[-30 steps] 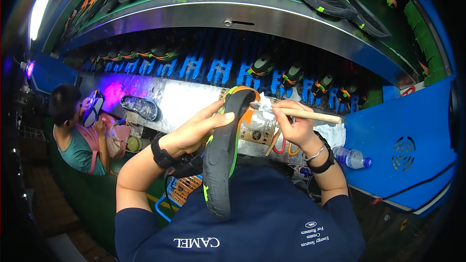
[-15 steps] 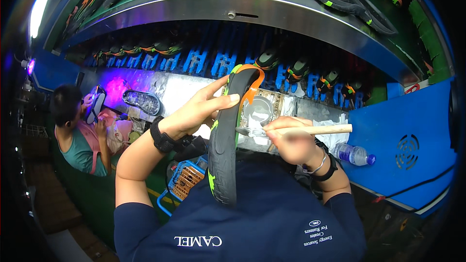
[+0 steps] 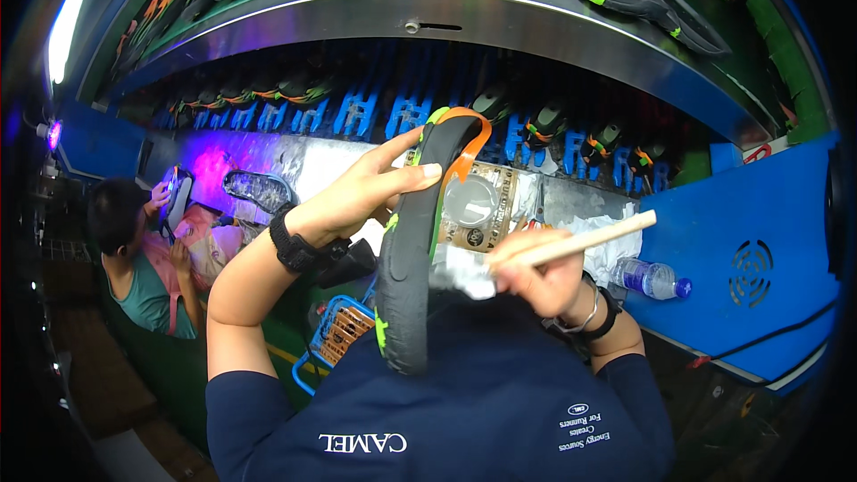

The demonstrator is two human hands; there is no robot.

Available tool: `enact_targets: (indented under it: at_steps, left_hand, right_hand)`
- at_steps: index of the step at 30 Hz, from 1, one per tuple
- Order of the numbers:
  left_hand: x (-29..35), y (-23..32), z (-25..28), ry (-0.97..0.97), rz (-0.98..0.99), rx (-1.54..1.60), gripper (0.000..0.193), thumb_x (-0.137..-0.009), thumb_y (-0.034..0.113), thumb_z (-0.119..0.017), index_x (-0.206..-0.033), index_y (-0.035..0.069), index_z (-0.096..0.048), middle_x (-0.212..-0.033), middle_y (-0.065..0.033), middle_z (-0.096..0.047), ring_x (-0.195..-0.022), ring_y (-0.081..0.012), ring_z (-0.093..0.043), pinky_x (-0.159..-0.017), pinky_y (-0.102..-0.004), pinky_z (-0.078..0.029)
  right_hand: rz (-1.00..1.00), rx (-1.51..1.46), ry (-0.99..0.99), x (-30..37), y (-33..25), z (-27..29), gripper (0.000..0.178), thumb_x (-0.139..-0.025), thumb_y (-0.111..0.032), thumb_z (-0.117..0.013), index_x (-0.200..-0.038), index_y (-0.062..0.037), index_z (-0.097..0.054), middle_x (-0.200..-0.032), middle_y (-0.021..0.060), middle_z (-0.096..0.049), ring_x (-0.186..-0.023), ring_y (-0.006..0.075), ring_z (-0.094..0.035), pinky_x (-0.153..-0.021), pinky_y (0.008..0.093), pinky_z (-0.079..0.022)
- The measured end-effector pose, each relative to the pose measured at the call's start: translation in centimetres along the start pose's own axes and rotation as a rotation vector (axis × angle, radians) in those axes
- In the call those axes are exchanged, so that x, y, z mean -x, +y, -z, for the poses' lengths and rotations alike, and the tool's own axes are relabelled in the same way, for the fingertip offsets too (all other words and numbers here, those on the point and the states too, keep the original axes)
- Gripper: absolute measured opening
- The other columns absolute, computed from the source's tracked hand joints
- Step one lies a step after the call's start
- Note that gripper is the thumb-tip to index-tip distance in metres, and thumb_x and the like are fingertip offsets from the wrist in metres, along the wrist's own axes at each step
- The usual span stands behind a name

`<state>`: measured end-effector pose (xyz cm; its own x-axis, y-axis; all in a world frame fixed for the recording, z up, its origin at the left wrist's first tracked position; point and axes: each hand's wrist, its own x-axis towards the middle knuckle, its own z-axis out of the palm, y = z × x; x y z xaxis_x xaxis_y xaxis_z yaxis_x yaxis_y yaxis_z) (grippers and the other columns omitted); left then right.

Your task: Apply adhesive to the outer rim of shoe soles using a brush on a production line.

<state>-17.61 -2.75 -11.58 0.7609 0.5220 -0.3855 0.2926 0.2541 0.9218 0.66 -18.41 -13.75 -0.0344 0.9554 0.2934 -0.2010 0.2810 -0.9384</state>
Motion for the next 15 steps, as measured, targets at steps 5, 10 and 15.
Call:
enact_targets:
  at_steps: [5,10,15]
  left_hand:
    - [0.3,1.6,-1.0,-0.083,0.026,0.030,0.074,-0.077,0.037,-0.058,-0.133,0.004,-0.022,-0.093,-0.0089,-0.057,-0.072,-0.0083,-0.056,-0.056,-0.0192,-0.045]
    - [-0.4,2.9,-1.9,-0.109,-0.017,0.065,0.070,-0.079,0.034,-0.057,-0.132,0.002,-0.025,-0.106,-0.0103,-0.052,-0.091,-0.0124,-0.053,-0.076,-0.0244,-0.043]
    - [-1.2,5.2,-3.2,-0.123,-0.010,0.013,0.068,-0.080,0.034,-0.056,-0.131,0.000,-0.025,-0.111,-0.0124,-0.050,-0.101,-0.0152,-0.049,-0.086,-0.0281,-0.038]
  right_hand:
    - [0.085,0.155,0.407,-1.0,2.4,3.4,0.009,-0.079,-0.002,-0.055,-0.086,0.0030,-0.059,-0.069,0.0064,-0.058,-0.057,0.0087,-0.054,-0.051,0.0192,-0.042]
    - [0.146,0.281,0.436,-0.9,4.1,4.3,0.010,-0.082,-0.005,-0.053,-0.087,0.0028,-0.057,-0.068,0.0060,-0.056,-0.054,0.0072,-0.052,-0.046,0.0166,-0.041]
    - [0.122,-0.078,0.499,1.0,1.0,4.0,0.010,-0.081,-0.001,-0.051,-0.087,0.0044,-0.057,-0.062,0.0065,-0.055,-0.048,0.0077,-0.048,-0.043,0.0180,-0.038]
